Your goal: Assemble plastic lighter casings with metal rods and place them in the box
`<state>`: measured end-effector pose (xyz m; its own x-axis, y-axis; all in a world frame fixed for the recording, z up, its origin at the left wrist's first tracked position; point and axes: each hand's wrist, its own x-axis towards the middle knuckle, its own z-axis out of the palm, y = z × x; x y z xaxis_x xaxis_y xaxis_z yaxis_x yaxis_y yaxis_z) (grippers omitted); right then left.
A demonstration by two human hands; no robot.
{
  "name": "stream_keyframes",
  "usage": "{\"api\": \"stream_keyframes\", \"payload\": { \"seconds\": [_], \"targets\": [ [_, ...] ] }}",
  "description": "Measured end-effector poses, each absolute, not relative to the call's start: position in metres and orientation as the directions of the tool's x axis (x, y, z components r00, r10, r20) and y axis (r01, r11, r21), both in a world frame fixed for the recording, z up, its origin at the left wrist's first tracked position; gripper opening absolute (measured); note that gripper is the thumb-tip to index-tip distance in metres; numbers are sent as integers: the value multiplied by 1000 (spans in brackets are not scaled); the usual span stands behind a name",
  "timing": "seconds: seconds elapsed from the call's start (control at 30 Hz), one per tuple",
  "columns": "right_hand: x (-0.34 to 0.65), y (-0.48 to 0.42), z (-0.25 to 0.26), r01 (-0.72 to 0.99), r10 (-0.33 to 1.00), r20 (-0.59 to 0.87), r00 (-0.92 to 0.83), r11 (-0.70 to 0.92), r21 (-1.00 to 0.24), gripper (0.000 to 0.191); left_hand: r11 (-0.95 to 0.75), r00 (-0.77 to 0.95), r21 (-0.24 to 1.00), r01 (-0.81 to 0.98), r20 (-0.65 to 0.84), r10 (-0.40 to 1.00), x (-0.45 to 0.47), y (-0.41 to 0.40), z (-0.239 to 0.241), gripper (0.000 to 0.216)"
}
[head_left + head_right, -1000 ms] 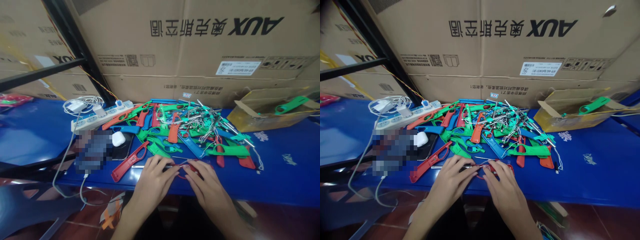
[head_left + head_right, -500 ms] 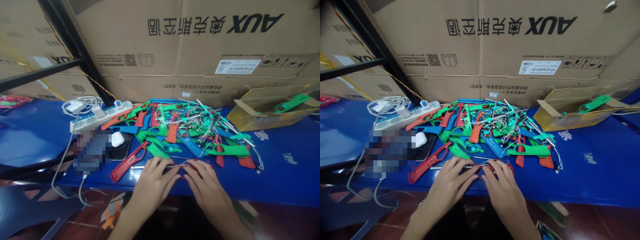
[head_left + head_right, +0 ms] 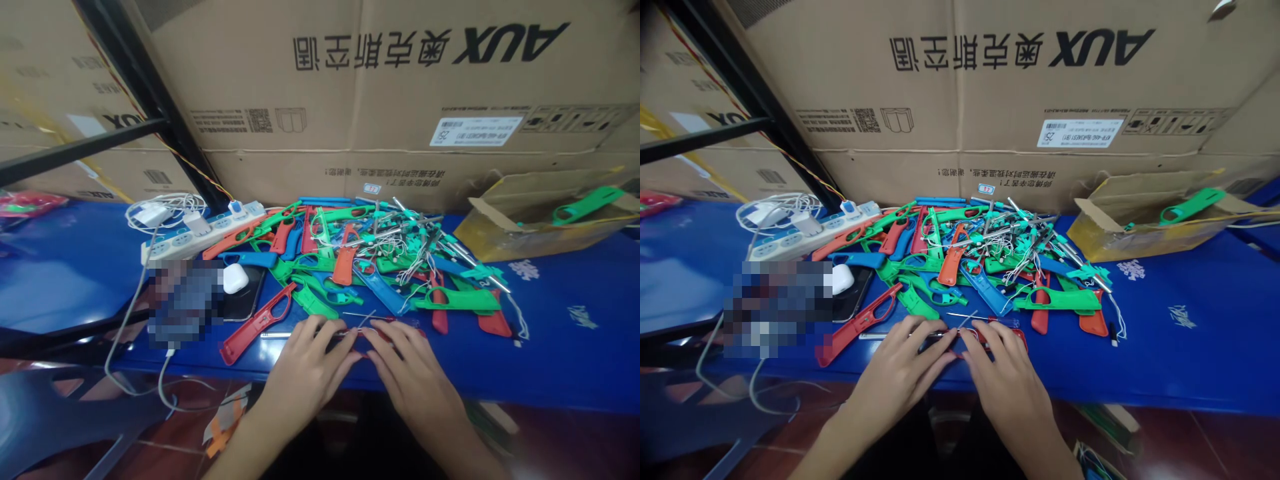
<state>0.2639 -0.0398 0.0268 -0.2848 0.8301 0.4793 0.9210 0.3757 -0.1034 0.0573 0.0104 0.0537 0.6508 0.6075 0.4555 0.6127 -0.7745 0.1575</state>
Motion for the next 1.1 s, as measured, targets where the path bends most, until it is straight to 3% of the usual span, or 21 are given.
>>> {"api": "stream_keyframes", "payload": {
  "seconds": [0.27,0.53,0.9,1.1],
  "targets": [
    [263,-37,31,914,807,515,-290,393,-102,34,-766,626,175,619,478,615,58,10,55,27],
    [262,-35,34,908,801,528,-282,400,-122,33,-733,534,328,597,519,667,58,15,53,21],
    [264,-37,35,897,793,537,-288,420,-140,30,-759,705,86,646,316,635,69,32,73,9],
    [265,-40,30,907,764,566,-310,416,-64,32,-746,671,209,633,332,663,65,35,67,17]
  ]
}}
